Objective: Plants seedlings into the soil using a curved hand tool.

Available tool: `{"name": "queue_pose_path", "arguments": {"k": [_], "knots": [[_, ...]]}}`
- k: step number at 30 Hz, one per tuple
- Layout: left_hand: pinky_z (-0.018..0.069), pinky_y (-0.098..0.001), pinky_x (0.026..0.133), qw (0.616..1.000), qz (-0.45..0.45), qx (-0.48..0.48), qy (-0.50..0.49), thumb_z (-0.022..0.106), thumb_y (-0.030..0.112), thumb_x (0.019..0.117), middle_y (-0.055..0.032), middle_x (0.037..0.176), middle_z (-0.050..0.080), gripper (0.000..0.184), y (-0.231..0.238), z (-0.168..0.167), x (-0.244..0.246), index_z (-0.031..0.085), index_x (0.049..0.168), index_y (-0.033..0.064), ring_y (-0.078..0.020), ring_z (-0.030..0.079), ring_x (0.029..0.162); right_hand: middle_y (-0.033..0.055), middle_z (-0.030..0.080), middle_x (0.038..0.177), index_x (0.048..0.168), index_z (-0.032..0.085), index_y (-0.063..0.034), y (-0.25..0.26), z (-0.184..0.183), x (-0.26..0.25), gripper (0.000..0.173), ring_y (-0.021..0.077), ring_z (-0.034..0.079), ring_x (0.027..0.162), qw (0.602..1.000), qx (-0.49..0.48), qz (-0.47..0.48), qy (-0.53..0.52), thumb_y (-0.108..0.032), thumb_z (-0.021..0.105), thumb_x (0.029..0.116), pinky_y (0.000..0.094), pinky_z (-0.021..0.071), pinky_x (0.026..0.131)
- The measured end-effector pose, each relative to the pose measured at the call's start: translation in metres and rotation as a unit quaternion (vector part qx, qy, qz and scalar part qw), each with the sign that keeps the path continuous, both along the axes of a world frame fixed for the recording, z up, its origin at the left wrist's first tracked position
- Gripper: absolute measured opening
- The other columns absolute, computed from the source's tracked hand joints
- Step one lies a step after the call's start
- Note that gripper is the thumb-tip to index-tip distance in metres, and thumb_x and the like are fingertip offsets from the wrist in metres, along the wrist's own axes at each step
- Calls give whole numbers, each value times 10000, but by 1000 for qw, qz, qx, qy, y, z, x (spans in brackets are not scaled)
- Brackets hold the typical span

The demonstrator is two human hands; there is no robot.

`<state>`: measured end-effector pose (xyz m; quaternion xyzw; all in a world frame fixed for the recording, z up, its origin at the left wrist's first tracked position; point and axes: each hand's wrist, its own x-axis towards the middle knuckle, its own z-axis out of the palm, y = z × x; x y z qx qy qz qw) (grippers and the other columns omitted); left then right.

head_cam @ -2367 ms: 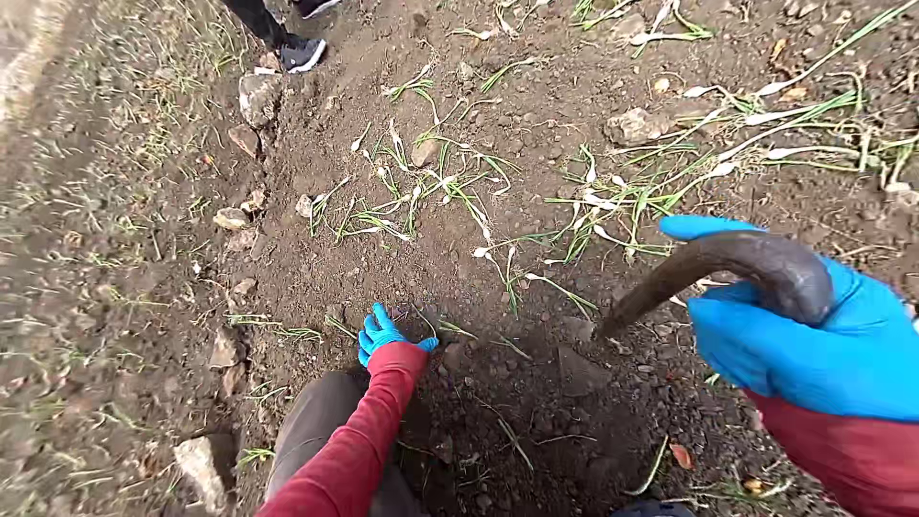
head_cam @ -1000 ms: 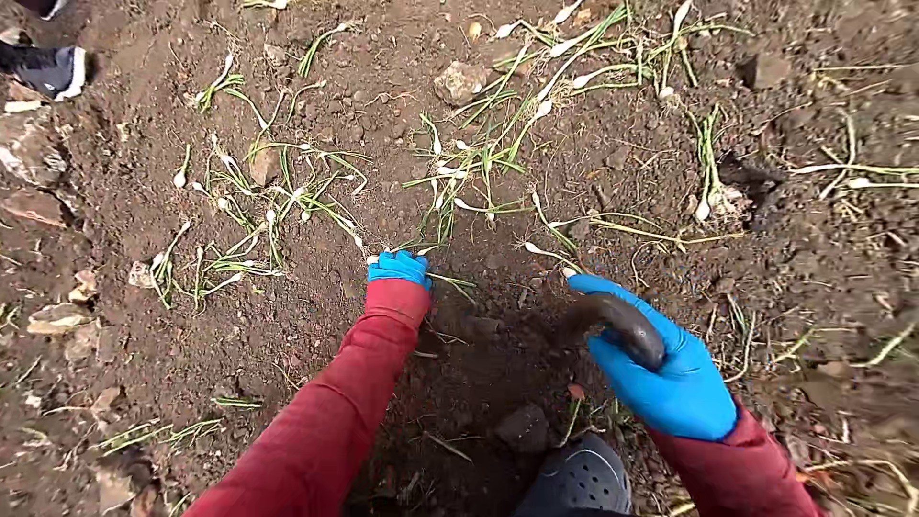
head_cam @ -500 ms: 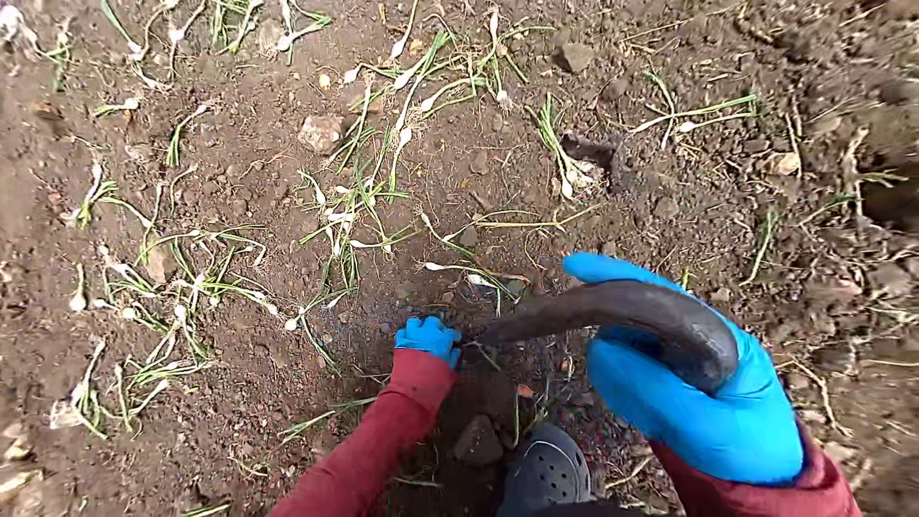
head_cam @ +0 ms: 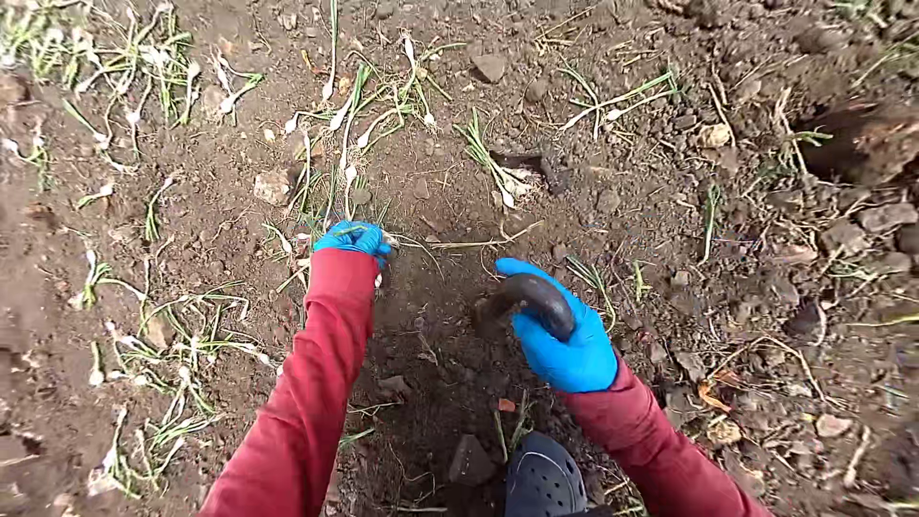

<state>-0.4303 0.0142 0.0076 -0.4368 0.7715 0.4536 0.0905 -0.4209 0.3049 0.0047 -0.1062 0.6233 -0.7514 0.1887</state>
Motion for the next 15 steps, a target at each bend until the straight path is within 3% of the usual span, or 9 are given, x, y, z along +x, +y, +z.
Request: {"name": "queue_pose_path", "arguments": {"k": [2,4,6,8,9,10,12,13,15], "knots": [[608,-363,678,992,-45,87,-80,650,95,1003,-123,892,751,166,22,-26,34,668,1127,-15,-181,710,708,-41,671,803,1416,614,-173,9,43,-14,579,28,510,502,999,26,-5,-41,-79,651,847,214,464,433],[567,-330,630,968,-47,143,-203,624,112,1033,-116,924,739,204,26,-39,78,638,1200,-4,-159,675,689,-4,709,953,1338,617,-68,24,68,-29,451,63,586,596,998,-16,5,64,-83,647,889,239,510,478],[501,-283,570,967,-32,124,-219,611,133,1042,-70,842,683,186,20,-20,101,675,1158,3,-108,579,612,20,691,1086,1320,582,-40,10,52,-32,426,48,620,706,988,-59,-16,141,-42,616,896,209,547,554],[495,-286,612,986,-34,14,-165,690,162,998,-23,769,669,117,36,15,79,749,997,61,-90,572,633,55,650,1341,1424,538,-11,-9,8,-18,576,74,676,1031,993,-39,11,107,25,598,852,248,601,860],[532,-348,706,982,-85,-31,-164,709,198,989,-32,819,700,127,51,28,61,760,967,84,-125,628,726,36,666,1343,1443,549,-42,-16,-7,-7,606,65,682,1069,998,-12,20,55,24,602,843,259,597,900],[566,-446,777,966,-170,-74,-178,712,266,981,-50,873,737,163,69,23,45,773,954,117,-182,690,816,4,702,1265,1446,567,-90,-17,-5,-5,612,41,691,975,999,21,25,7,2,615,842,250,605,831],[565,-627,781,899,-345,-161,-218,644,351,968,-128,957,752,256,110,-27,35,762,993,125,-333,732,905,-48,719,959,1417,604,-156,-6,30,-17,578,22,598,620,998,56,16,-38,-69,645,847,220,538,530],[547,-673,804,869,-397,-163,-247,628,354,980,-170,1042,749,292,126,-48,37,752,1072,107,-390,724,973,-46,704,883,1384,611,-129,5,52,-26,539,41,573,564,998,56,6,-27,-84,651,849,233,514,477],[528,-672,908,839,-459,-121,-266,644,333,995,-174,1225,709,325,123,-60,34,710,1224,112,-398,678,1141,-8,717,1048,1332,607,-46,20,70,-46,463,80,650,708,997,37,-10,65,-47,633,870,247,574,581]]}}
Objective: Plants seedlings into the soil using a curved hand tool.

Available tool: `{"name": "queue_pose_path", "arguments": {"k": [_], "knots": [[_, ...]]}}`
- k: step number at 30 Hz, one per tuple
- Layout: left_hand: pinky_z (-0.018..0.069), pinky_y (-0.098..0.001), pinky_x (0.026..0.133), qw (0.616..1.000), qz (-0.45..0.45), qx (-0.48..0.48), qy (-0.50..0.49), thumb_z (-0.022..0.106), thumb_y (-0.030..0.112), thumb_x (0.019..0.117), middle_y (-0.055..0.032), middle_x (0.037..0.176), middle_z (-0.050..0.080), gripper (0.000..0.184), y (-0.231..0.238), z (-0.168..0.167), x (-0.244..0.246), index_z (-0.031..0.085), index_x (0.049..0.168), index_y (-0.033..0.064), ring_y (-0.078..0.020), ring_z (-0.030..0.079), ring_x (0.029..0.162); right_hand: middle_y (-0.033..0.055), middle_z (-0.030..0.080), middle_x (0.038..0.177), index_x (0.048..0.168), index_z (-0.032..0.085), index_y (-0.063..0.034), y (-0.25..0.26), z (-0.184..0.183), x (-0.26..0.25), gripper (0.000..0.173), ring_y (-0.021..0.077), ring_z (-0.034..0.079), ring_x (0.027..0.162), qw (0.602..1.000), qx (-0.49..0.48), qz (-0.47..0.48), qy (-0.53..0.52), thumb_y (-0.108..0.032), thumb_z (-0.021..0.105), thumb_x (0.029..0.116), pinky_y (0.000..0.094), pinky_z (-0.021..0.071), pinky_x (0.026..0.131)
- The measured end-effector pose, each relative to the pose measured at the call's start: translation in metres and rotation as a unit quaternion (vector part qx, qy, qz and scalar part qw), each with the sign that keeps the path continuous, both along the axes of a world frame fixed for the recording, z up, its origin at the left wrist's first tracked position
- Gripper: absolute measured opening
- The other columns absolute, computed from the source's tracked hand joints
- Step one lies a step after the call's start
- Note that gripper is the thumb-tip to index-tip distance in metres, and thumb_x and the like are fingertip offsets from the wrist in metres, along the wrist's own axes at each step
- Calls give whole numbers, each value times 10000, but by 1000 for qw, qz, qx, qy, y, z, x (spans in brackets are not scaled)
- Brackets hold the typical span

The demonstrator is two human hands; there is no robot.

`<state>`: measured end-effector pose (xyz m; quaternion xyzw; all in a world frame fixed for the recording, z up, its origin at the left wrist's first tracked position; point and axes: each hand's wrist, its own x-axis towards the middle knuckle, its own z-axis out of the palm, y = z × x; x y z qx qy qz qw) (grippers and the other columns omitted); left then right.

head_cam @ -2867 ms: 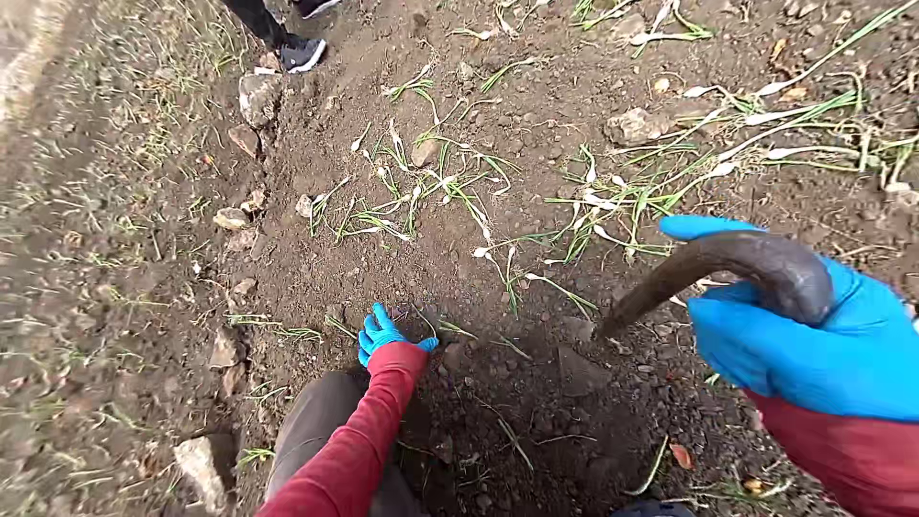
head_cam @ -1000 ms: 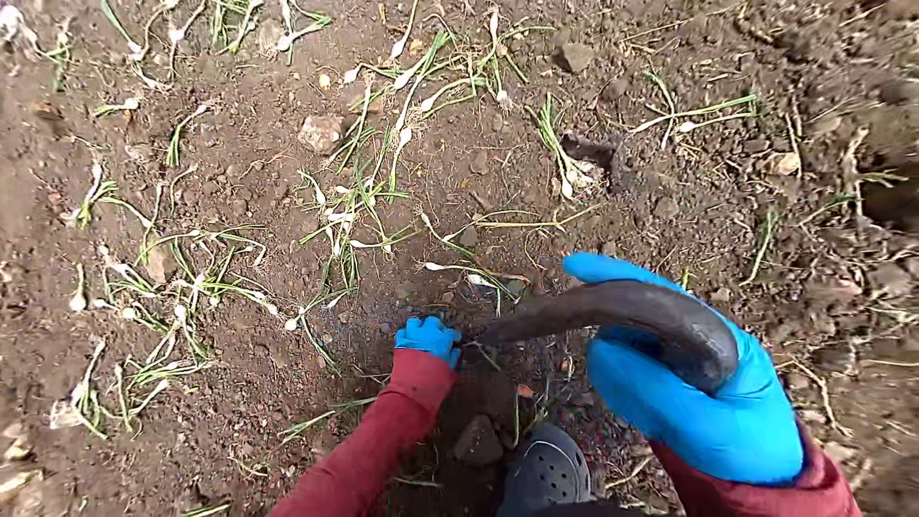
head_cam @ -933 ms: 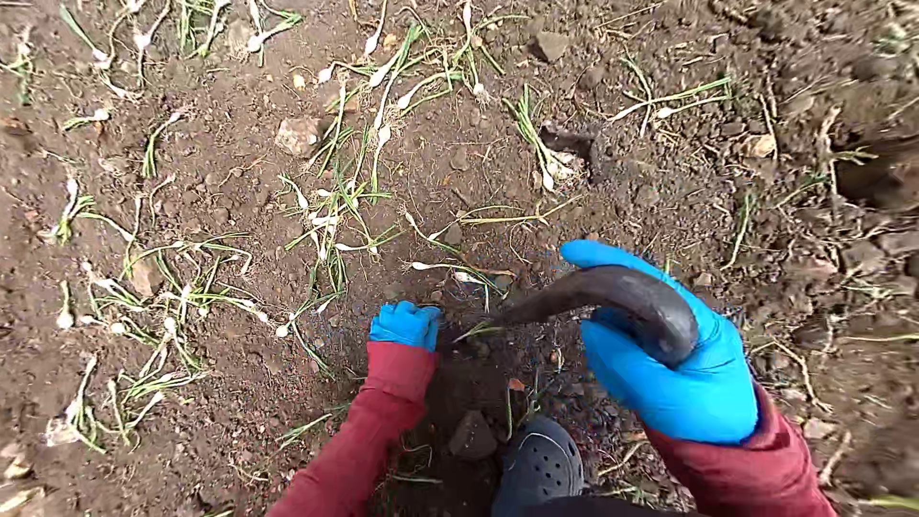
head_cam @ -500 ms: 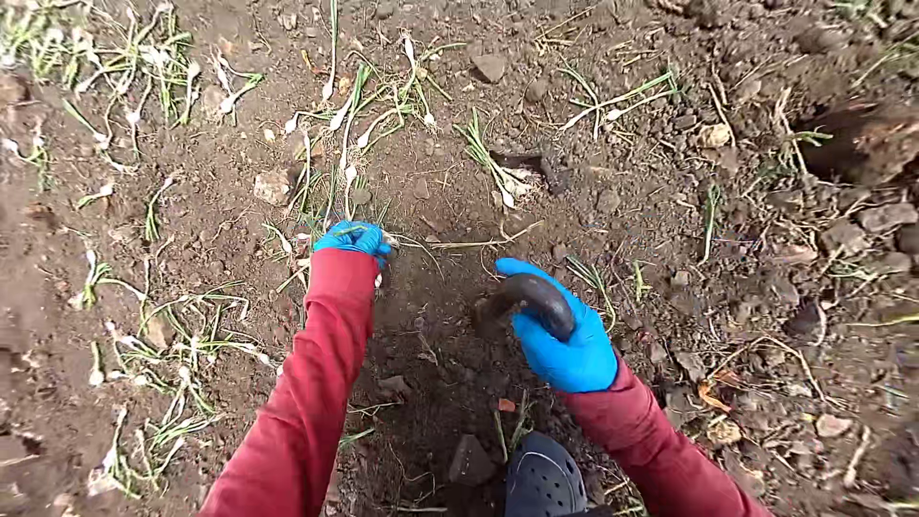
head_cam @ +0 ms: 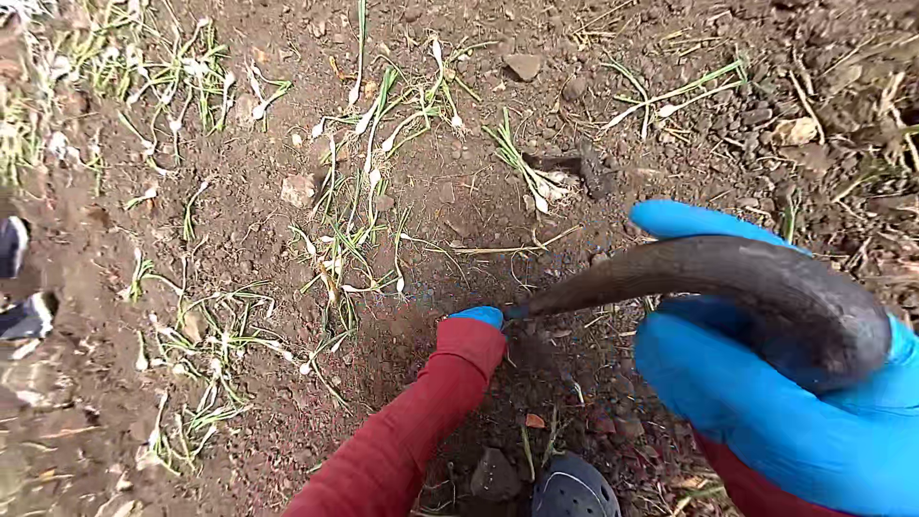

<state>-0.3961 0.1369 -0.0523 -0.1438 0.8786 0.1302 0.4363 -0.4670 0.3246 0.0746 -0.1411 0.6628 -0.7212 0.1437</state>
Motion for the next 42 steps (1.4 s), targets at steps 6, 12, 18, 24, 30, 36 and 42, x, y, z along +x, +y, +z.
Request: {"name": "queue_pose_path", "arguments": {"k": [6,12,18,24,30,36,42], "knots": [[296,-688,1150,965,-86,-206,140,623,179,997,0,1712,278,366,-132,31,3,724,1304,352,-466,228,1545,-38,698,1077,1430,572,-136,-1,-39,-2,575,9,603,671,996,84,-26,-20,-73,612,860,189,538,569],[291,-614,1207,950,-62,3,305,644,162,991,-101,1227,741,185,-179,29,-21,784,1102,115,-347,608,1292,30,672,1206,1358,550,-34,7,-57,-16,510,67,662,884,991,-74,-25,107,6,619,855,227,587,715],[470,-579,1061,904,-236,144,327,699,74,917,-76,1244,736,233,-56,29,10,816,1068,208,-347,628,1257,-60,715,941,1341,633,-143,16,-39,2,459,14,574,582,997,55,-45,-26,-130,653,883,206,512,492],[260,-686,1184,951,-134,-169,221,653,140,975,-73,1656,392,360,-157,4,19,743,1276,317,-470,297,1522,-33,677,1230,1449,545,-129,5,-63,-7,582,-3,625,770,997,65,-24,33,-67,618,874,201,561,641],[552,-552,979,991,61,18,121,645,188,1020,-146,1165,747,396,-148,32,21,619,1412,137,-300,726,1059,-13,681,861,1218,646,-97,22,-10,-16,327,96,574,555,999,27,-38,26,-85,656,892,277,517,449],[564,-539,922,981,-102,55,157,615,180,1005,-125,1091,746,195,-37,67,-70,772,1068,85,-300,696,1094,-27,698,1247,1472,553,-140,-14,-61,-9,627,10,676,879,997,69,-14,-15,-28,627,860,216,596,723],[479,-617,980,948,-195,1,253,642,220,986,-77,1272,720,184,18,6,-45,805,1063,184,-387,623,1226,-34,651,813,1098,617,-74,47,4,-39,278,81,588,583,974,68,-197,94,-35,656,825,255,526,488]]}}
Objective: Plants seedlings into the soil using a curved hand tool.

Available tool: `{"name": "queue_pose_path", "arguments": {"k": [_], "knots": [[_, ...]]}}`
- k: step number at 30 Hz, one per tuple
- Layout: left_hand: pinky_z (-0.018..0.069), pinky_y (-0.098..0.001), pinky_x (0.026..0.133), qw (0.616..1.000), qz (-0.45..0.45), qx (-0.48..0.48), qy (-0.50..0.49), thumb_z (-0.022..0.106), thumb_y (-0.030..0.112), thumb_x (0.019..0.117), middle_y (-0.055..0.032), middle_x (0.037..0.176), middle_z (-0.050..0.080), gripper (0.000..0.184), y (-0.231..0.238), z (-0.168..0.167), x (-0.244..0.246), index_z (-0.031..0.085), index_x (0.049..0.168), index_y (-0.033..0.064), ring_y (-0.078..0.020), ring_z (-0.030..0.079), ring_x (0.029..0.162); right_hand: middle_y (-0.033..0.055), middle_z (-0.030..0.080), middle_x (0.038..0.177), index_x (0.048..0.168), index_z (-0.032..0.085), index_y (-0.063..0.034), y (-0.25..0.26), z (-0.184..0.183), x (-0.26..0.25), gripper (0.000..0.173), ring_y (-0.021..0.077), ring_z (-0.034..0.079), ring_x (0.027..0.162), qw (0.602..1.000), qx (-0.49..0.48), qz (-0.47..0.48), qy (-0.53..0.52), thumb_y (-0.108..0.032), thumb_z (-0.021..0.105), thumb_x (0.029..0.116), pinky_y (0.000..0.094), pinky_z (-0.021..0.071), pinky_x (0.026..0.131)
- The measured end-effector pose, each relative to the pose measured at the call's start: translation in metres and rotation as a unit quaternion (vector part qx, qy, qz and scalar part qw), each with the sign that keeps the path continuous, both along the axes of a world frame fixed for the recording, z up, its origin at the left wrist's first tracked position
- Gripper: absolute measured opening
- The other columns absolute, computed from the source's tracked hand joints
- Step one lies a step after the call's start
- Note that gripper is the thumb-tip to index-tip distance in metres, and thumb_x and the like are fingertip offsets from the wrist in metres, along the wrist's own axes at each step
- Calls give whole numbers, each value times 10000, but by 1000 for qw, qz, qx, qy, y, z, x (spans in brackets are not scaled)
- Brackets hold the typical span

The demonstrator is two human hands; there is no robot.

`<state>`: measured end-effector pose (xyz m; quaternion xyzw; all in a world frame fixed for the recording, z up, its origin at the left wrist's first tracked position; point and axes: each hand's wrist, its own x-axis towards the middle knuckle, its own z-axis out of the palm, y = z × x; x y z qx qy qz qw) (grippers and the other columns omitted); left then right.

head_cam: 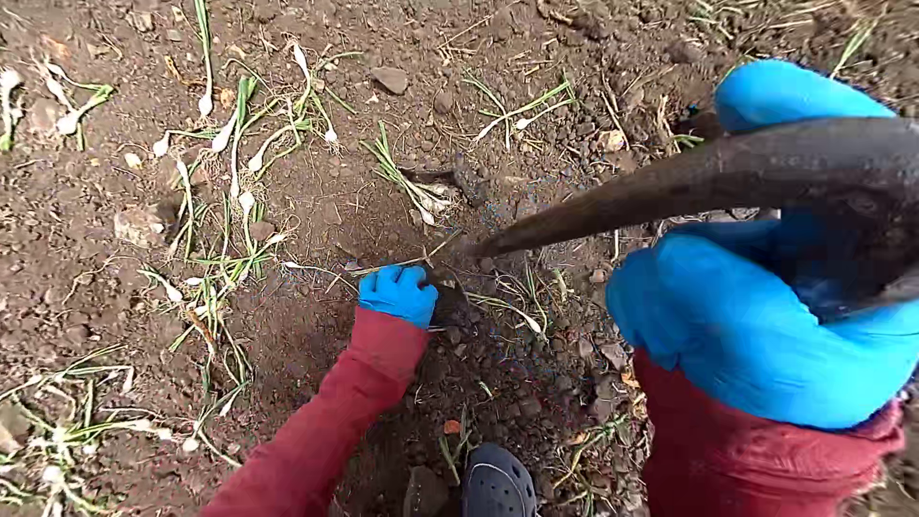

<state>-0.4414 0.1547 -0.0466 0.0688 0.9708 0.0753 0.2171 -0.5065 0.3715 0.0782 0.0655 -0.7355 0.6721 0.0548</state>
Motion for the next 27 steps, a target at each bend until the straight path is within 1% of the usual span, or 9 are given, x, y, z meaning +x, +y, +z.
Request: {"name": "queue_pose_path", "arguments": {"k": [3,7,9,14,18,20,22,24,27], "knots": [[532,-517,900,981,-82,101,145,679,100,905,-38,1090,762,146,58,19,13,785,965,180,-307,686,1074,-14,697,1083,1448,521,-54,-1,-38,-5,604,15,610,671,999,2,30,-36,35,614,857,191,548,576],[456,-530,1054,974,-193,111,-47,641,39,957,-75,1131,761,253,96,-10,1,773,1120,180,-311,650,1199,37,712,1007,1267,624,-42,11,7,-9,416,93,611,619,999,-14,19,-27,-41,655,852,246,541,504],[517,-535,965,980,-132,146,0,692,140,947,-55,1060,779,173,50,-10,11,809,1052,214,-310,695,1107,-20,625,731,1071,546,-57,3,5,-16,260,103,583,538,998,-30,-39,40,-48,670,843,258,514,445],[483,-599,834,989,24,59,132,667,259,966,-88,1012,760,166,-18,59,-61,816,1010,201,-381,666,1025,11,709,971,1456,552,-114,-42,-77,-8,593,38,497,494,978,-142,32,-149,14,592,878,216,457,425],[344,-602,1135,975,-107,-73,-178,539,108,1039,-92,1369,656,265,28,14,-92,740,1212,116,-371,513,1358,-34,663,761,1291,647,-147,-3,-23,1,405,53,504,458,988,-109,9,-111,-90,651,891,228,468,392],[456,-592,1047,992,-123,17,10,678,83,930,-49,1234,735,227,2,-13,-63,802,1097,174,-349,623,1232,-37,644,731,1117,647,-107,9,-25,-11,247,86,544,483,997,-60,-23,-37,-119,660,871,273,482,403],[496,-624,967,984,-102,72,129,695,-2,862,-66,1318,711,416,-19,-17,-71,755,1233,177,-393,618,1256,-11,711,1081,1310,597,-44,0,-49,-22,451,24,602,621,998,-62,-13,2,-22,628,861,206,532,503],[385,-641,1100,995,-89,-13,41,682,-35,874,-95,1499,585,668,-25,-4,-113,568,1490,197,-419,474,1420,21,677,1261,1412,547,-27,-4,-57,-24,563,-3,617,717,998,-63,7,-25,18,592,853,175,540,598],[332,-622,1149,983,-62,-158,-67,614,114,983,-170,1384,640,587,-67,17,-196,493,1535,274,-421,533,1343,17,727,1080,1288,632,-19,14,-23,-27,442,68,682,784,998,-40,-41,-25,-66,625,848,238,593,661]]}}
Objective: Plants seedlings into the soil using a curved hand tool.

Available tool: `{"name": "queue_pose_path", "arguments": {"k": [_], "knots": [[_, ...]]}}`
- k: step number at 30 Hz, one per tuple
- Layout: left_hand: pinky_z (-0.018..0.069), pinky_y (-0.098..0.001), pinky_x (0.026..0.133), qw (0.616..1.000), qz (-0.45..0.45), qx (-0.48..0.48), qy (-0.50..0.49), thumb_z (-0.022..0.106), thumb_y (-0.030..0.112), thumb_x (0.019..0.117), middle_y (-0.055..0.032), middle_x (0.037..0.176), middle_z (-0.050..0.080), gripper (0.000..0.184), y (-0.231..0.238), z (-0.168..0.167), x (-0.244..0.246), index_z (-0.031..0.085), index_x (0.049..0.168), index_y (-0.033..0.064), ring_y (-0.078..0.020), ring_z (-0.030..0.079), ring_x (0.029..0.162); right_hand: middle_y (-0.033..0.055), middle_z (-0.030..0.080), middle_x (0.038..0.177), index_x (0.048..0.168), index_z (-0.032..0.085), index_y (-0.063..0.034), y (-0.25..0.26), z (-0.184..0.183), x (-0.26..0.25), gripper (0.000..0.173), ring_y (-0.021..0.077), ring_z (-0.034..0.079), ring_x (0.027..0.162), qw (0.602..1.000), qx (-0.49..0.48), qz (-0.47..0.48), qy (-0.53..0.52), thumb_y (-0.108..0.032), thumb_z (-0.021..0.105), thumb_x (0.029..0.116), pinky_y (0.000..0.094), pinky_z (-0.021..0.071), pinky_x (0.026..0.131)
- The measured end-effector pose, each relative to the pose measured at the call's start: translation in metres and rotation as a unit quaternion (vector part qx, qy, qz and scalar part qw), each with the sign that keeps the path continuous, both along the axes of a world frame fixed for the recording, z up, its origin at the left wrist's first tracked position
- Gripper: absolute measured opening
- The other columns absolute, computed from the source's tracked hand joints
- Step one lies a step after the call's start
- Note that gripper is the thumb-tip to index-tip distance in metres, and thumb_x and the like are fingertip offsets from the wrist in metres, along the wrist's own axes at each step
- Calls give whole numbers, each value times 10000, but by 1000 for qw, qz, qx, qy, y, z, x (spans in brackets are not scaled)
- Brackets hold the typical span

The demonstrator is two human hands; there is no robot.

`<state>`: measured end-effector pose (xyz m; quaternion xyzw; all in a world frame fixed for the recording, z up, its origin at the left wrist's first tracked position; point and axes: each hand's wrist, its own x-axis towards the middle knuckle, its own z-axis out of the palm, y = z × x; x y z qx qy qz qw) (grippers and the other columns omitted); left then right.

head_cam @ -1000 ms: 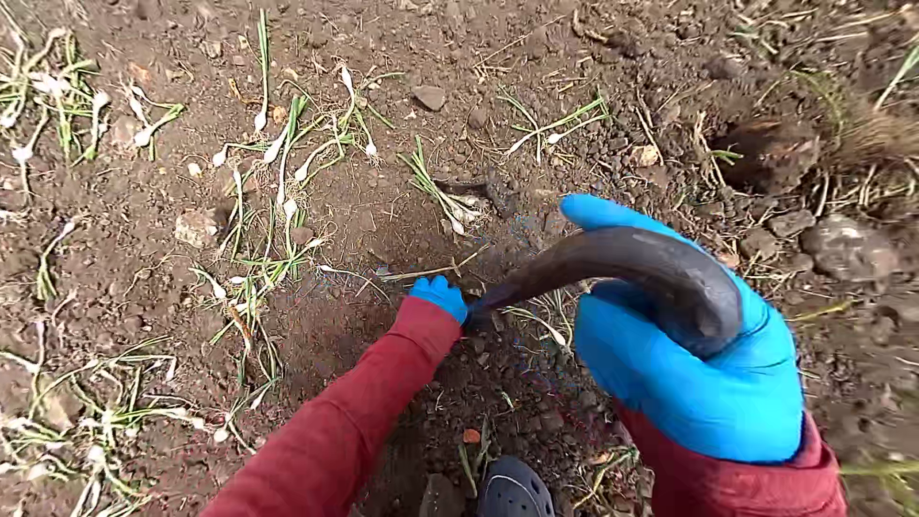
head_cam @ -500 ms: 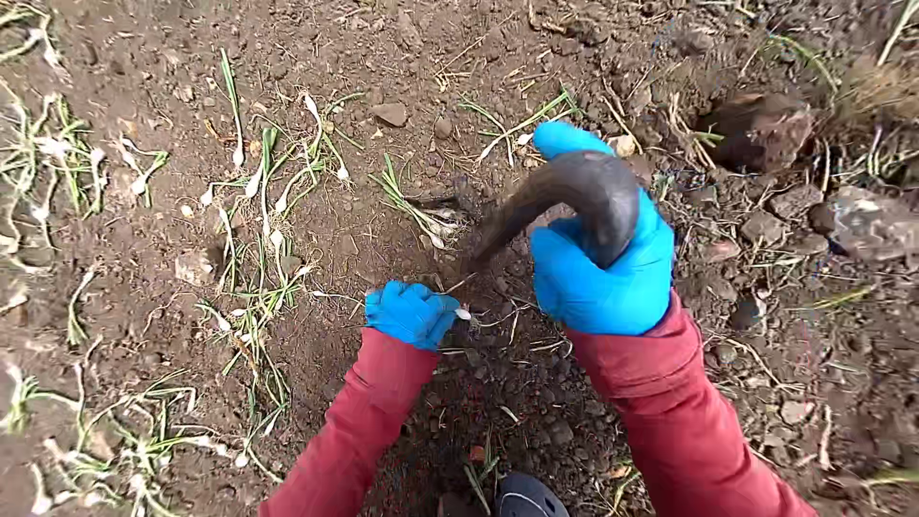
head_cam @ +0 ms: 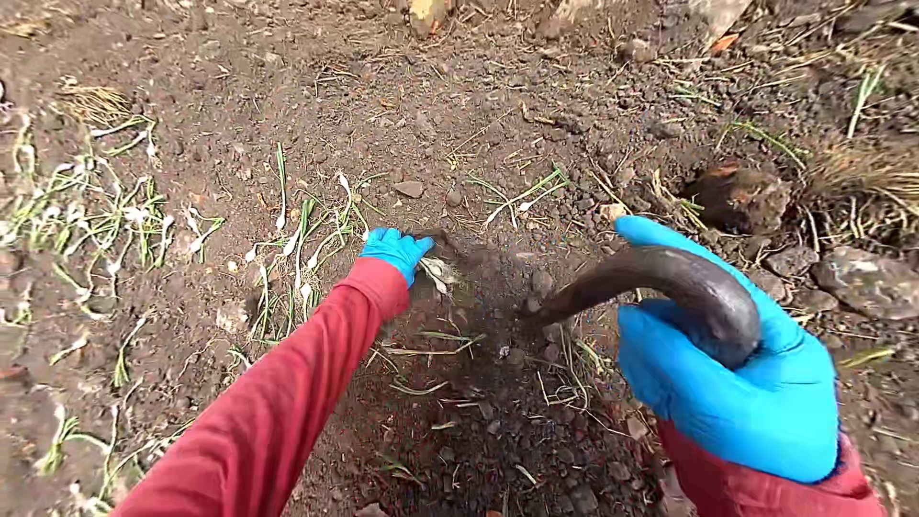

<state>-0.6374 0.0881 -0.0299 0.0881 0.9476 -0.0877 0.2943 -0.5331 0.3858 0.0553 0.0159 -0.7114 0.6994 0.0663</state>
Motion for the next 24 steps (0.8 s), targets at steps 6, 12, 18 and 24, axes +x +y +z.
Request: {"name": "queue_pose_path", "arguments": {"k": [6,12,18,24], "knots": [[436,-699,1004,860,460,117,189,382,523,1099,-294,1219,665,581,-142,34,-3,640,1304,45,-467,623,1188,-14,704,1110,1452,539,-116,-27,-47,-20,607,18,570,599,997,-75,30,-5,17,608,864,206,512,502],[551,-451,864,856,450,237,91,611,49,1022,-137,1002,746,213,-127,25,85,704,1212,38,-205,694,882,-62,613,703,1146,638,-123,-1,-6,-12,301,80,553,514,996,-82,-30,11,-93,665,847,256,502,429],[565,-383,704,875,345,340,16,676,239,1009,-60,783,708,201,51,43,42,711,1000,41,-158,671,699,-4,707,1094,1454,551,-110,-33,-62,-8,614,18,566,591,996,-70,25,-54,19,596,856,199,511,512],[502,-586,1048,894,375,216,113,567,282,1054,-125,1254,716,296,30,-12,68,714,1285,172,-306,661,1209,-77,683,893,1262,621,-93,16,-11,14,414,32,570,561,998,-25,-45,-23,-63,629,849,216,510,461]]}}
